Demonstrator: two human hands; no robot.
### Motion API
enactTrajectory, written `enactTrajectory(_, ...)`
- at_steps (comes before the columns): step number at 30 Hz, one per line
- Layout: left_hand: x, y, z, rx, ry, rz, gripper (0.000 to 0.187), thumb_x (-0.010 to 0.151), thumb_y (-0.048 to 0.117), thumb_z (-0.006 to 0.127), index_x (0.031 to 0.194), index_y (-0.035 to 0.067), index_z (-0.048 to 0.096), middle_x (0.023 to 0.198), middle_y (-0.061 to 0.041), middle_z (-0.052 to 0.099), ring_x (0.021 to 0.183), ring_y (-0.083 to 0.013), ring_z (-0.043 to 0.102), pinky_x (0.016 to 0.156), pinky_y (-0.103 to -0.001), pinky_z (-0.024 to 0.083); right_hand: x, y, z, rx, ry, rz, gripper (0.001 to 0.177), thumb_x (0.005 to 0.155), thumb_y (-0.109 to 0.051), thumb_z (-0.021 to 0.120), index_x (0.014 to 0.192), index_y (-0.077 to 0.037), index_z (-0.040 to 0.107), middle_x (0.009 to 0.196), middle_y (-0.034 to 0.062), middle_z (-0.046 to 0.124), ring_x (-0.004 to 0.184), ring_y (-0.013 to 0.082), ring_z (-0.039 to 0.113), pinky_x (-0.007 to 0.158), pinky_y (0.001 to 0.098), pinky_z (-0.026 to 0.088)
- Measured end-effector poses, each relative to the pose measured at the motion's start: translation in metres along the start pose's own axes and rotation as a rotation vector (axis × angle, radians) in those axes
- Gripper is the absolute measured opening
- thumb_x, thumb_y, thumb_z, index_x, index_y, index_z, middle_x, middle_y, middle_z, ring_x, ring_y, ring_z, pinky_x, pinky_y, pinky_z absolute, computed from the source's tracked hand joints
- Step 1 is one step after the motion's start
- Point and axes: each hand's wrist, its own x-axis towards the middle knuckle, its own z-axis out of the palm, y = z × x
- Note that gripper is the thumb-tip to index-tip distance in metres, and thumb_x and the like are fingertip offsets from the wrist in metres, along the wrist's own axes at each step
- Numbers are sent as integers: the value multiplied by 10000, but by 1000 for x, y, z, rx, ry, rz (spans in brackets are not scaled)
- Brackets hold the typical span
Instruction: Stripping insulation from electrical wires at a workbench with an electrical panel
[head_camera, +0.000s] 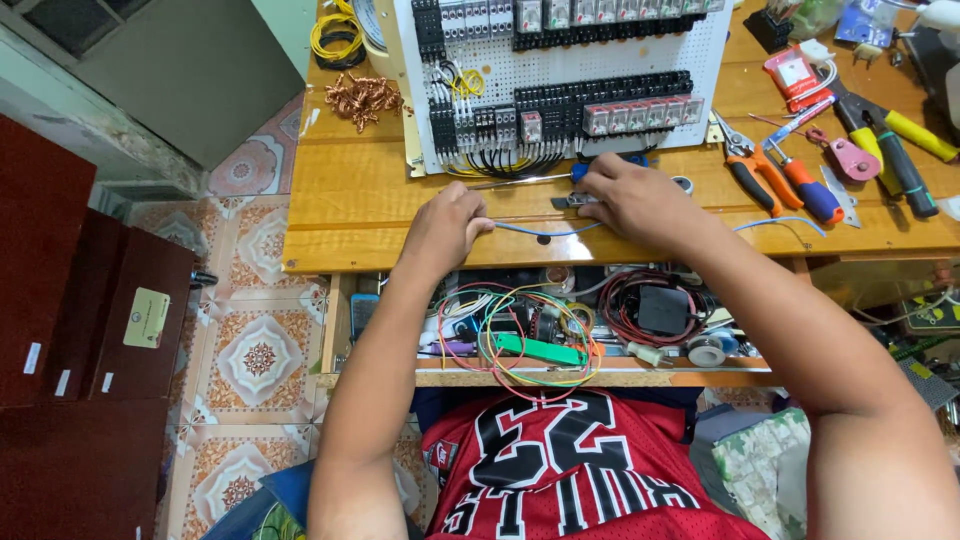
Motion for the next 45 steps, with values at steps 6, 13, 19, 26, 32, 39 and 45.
enactTrajectory(6,-1,4,-5,132,47,-19,214,999,375,599,963,168,557,879,-86,538,771,-432,693,711,-558,577,-8,0,22,-126,297,-173,226,1002,-405,640,1058,-187,658,1042,-10,591,865,228,662,702,368,497)
enactTrajectory(13,-9,28,-20,137,158,0,281,1053,484,480,1007,208,485,847,-50,550,782,-374,707,704,-528,584,-7,-9,17,-38,363,-149,265,933,-371,728,1100,-167,711,1058,14,622,896,251,654,715,384,480)
enactTrajectory(19,-25,85,-27,-192,387,247,197,984,338,687,940,167,600,766,-52,654,776,-309,735,658,-398,596,-10,-62,-54,709,353,-205,282,988,-192,669,1262,-139,710,1195,94,686,974,309,699,806,396,556)
enactTrajectory(26,-51,120,-29,-385,383,202,186,979,281,708,907,134,619,746,-82,676,785,-333,737,660,-387,592,-15,-83,-52,1115,79,-247,263,971,-101,646,1231,-61,656,896,100,697,726,230,719,689,382,606)
enactTrajectory(32,-56,122,-12,-484,413,4,132,945,243,733,856,168,670,520,1,468,493,-262,540,543,-345,513,-24,-83,-42,824,299,-254,90,943,-206,743,937,-119,718,685,20,590,588,227,597,626,361,519)
enactTrajectory(39,-54,149,-1,-511,738,193,139,861,32,776,740,72,722,438,-106,460,430,-343,601,419,-328,488,-27,-76,-55,878,330,-202,131,921,-172,763,876,-72,692,576,41,459,517,230,502,569,359,467)
enactTrajectory(45,-62,150,-5,-419,811,336,120,857,-2,784,769,62,732,560,-119,627,494,-363,646,421,-375,520,-23,-29,-29,942,438,-52,113,910,-163,801,885,-71,742,534,-42,354,508,114,405,529,275,393)
